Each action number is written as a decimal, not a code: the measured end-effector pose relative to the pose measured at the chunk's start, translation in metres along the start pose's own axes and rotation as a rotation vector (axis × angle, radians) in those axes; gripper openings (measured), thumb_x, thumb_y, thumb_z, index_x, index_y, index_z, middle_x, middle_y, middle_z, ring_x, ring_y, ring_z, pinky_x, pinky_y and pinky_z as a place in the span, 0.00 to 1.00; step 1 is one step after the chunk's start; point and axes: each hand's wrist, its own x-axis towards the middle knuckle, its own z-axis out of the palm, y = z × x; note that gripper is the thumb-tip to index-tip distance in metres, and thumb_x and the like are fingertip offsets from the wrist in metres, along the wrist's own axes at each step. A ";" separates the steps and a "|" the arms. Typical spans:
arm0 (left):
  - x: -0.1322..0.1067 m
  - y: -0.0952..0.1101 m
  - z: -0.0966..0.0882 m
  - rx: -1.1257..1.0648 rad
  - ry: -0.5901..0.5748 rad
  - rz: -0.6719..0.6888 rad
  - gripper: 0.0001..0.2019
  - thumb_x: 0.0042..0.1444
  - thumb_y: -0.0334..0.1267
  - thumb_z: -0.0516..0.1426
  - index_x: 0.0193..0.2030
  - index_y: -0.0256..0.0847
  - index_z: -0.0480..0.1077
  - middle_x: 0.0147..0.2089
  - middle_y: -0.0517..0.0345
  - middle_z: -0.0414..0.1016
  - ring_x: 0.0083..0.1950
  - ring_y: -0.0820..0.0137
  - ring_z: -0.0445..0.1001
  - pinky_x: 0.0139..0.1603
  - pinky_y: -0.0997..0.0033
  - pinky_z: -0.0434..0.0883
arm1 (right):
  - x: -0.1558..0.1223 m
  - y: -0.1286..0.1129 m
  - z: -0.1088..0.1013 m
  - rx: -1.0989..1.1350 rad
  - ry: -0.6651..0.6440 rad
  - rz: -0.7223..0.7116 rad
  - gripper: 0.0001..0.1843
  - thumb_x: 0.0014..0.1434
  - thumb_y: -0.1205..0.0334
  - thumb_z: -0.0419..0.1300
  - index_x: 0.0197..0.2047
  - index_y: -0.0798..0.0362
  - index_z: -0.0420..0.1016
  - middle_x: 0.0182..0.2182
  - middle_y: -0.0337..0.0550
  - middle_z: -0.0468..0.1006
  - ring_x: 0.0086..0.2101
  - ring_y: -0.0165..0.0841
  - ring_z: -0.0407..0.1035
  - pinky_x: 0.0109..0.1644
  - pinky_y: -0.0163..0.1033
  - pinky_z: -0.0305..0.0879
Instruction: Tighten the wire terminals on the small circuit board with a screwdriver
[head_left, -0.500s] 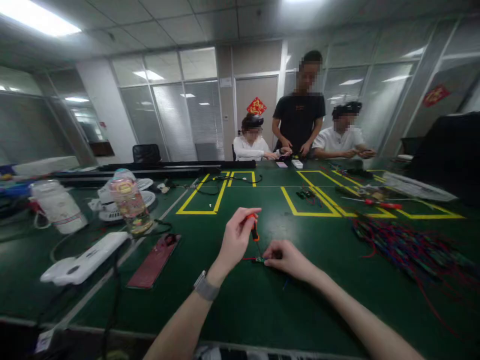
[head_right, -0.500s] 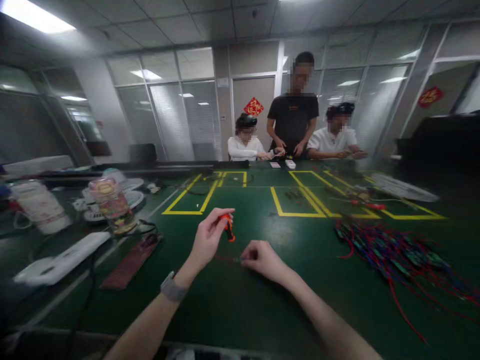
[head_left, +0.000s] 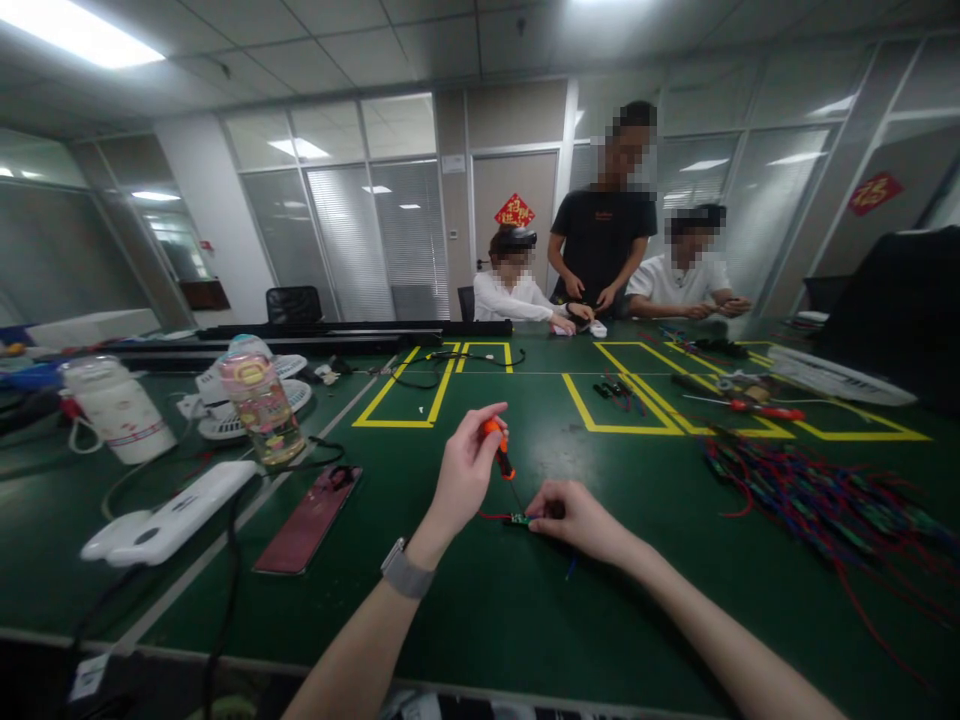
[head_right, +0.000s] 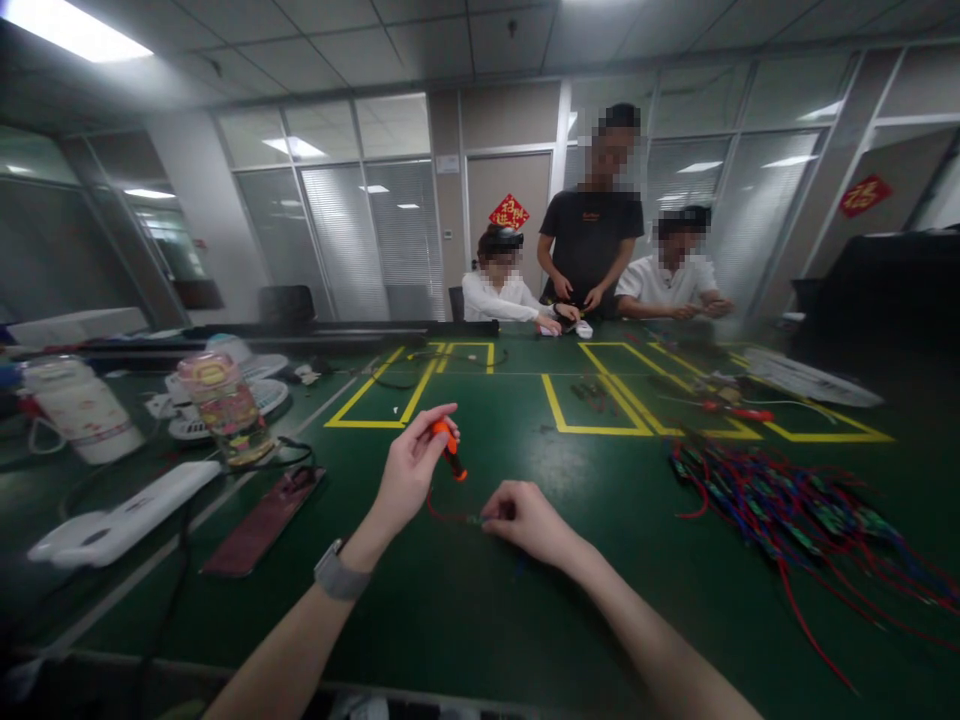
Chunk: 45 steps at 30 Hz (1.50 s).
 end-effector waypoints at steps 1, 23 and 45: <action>0.000 0.000 -0.001 -0.039 -0.023 -0.022 0.15 0.65 0.35 0.55 0.57 0.41 0.73 0.44 0.54 0.73 0.45 0.68 0.74 0.49 0.67 0.72 | 0.000 0.000 0.000 0.001 0.001 -0.001 0.04 0.51 0.68 0.68 0.33 0.57 0.84 0.30 0.42 0.79 0.30 0.35 0.71 0.35 0.37 0.66; -0.002 0.012 0.000 0.031 -0.120 -0.010 0.15 0.68 0.37 0.52 0.56 0.43 0.75 0.44 0.54 0.72 0.45 0.67 0.72 0.48 0.68 0.69 | 0.000 0.002 0.001 0.008 0.011 0.000 0.04 0.51 0.68 0.68 0.33 0.55 0.83 0.29 0.40 0.79 0.30 0.33 0.71 0.34 0.36 0.66; -0.004 0.009 0.004 0.024 -0.099 0.006 0.14 0.69 0.35 0.50 0.53 0.40 0.74 0.45 0.53 0.74 0.46 0.66 0.74 0.49 0.67 0.71 | -0.001 -0.003 0.000 0.004 0.002 0.013 0.04 0.51 0.68 0.67 0.34 0.56 0.83 0.29 0.41 0.78 0.30 0.33 0.70 0.34 0.36 0.66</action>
